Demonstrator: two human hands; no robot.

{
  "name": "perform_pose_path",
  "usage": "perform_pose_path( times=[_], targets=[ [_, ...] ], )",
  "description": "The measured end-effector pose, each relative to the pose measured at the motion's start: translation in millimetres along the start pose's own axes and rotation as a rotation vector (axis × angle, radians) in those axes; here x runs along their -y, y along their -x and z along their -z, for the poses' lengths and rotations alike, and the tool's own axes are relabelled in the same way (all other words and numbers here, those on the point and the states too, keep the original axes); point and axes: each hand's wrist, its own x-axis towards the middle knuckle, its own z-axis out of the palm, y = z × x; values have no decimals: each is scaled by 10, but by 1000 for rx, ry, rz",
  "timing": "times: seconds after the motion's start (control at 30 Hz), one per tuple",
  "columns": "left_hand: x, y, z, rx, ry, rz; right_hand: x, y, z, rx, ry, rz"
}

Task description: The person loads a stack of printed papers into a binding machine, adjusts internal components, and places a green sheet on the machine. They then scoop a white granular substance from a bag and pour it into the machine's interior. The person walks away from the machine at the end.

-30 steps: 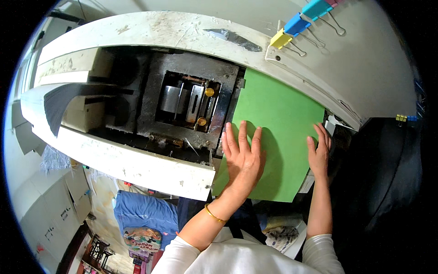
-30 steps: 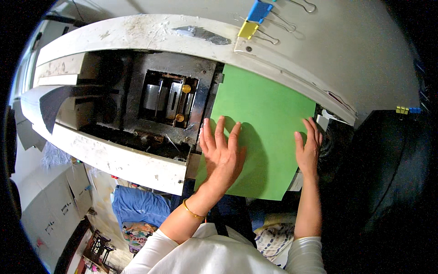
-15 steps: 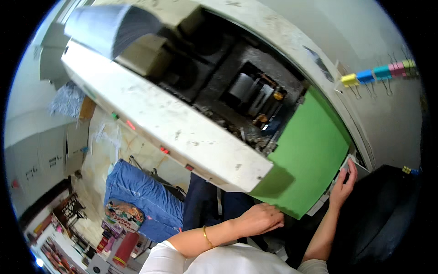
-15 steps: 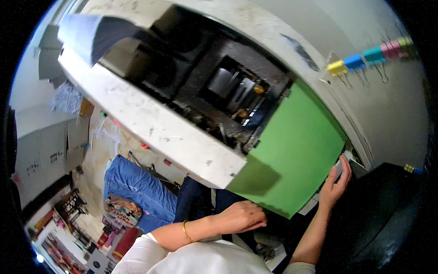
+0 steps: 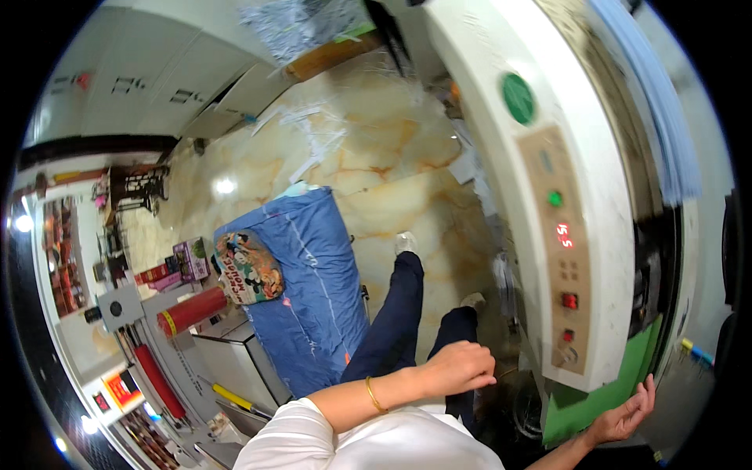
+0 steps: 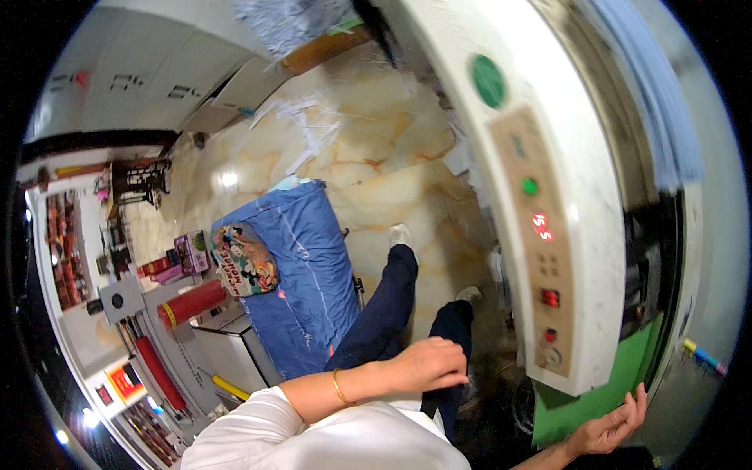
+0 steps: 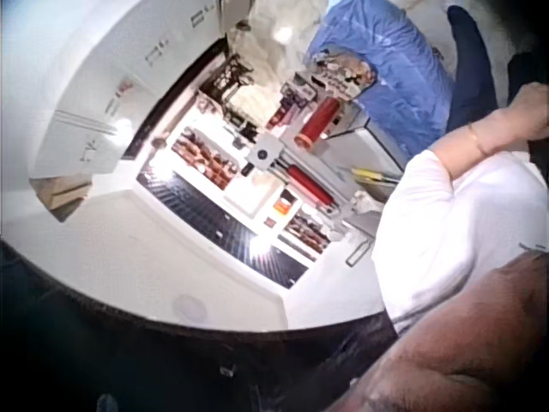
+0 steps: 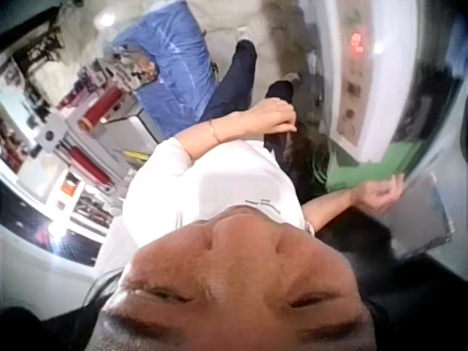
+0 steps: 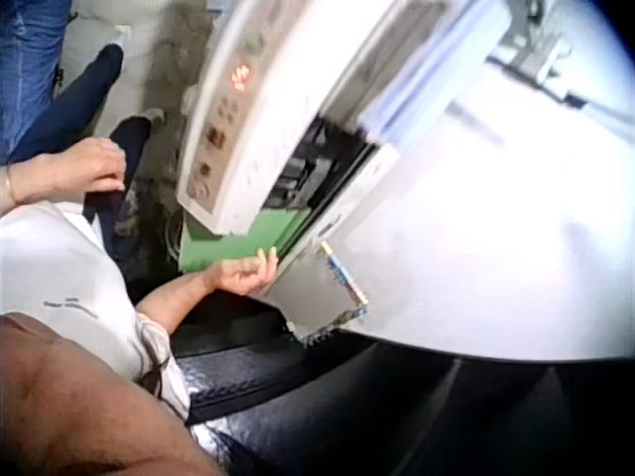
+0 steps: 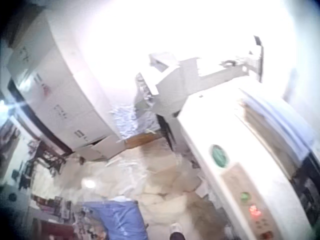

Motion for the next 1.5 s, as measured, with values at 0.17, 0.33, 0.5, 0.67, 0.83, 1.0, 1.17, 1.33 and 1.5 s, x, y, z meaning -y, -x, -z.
perform_pose_path(
  times=[0.17, 0.33, 0.5, 0.67, 0.83, 1.0, 1.17, 1.33, 1.5],
  targets=[
    [399, 598, 1634, -352, -263, 109, 1495, -424, -655, 70, -152, 314],
    [895, 1570, 3208, -683, -549, 400, 2968, -870, -1233, 168, -281, 489],
    [1474, 2786, 4150, -882, -638, 798, 4275, -1552, -1798, 174, -301, 772],
    [2226, 4008, 4051, -1265, -443, 1410, 5592, -2232, -2630, 220, -400, 1033],
    [2710, 3689, 2458, -2079, 32, 1803, 7237, -2860, -3598, 332, -491, 1205],
    [2477, 1669, 2149, -1411, 1177, 1640, 9548, -2691, -4078, 453, -721, 1578],
    [2279, 1353, 2830, -1339, 1343, 1680, 11489, -1300, -4700, 941, -1159, 1722],
    [3506, 2458, 4249, -1397, 1222, 1599, 12177, -360, -6459, 1212, -188, 1691],
    [3816, 5175, 7054, -1904, 450, 1217, 11557, -1075, -8168, 1226, 701, 1673]
  ],
)
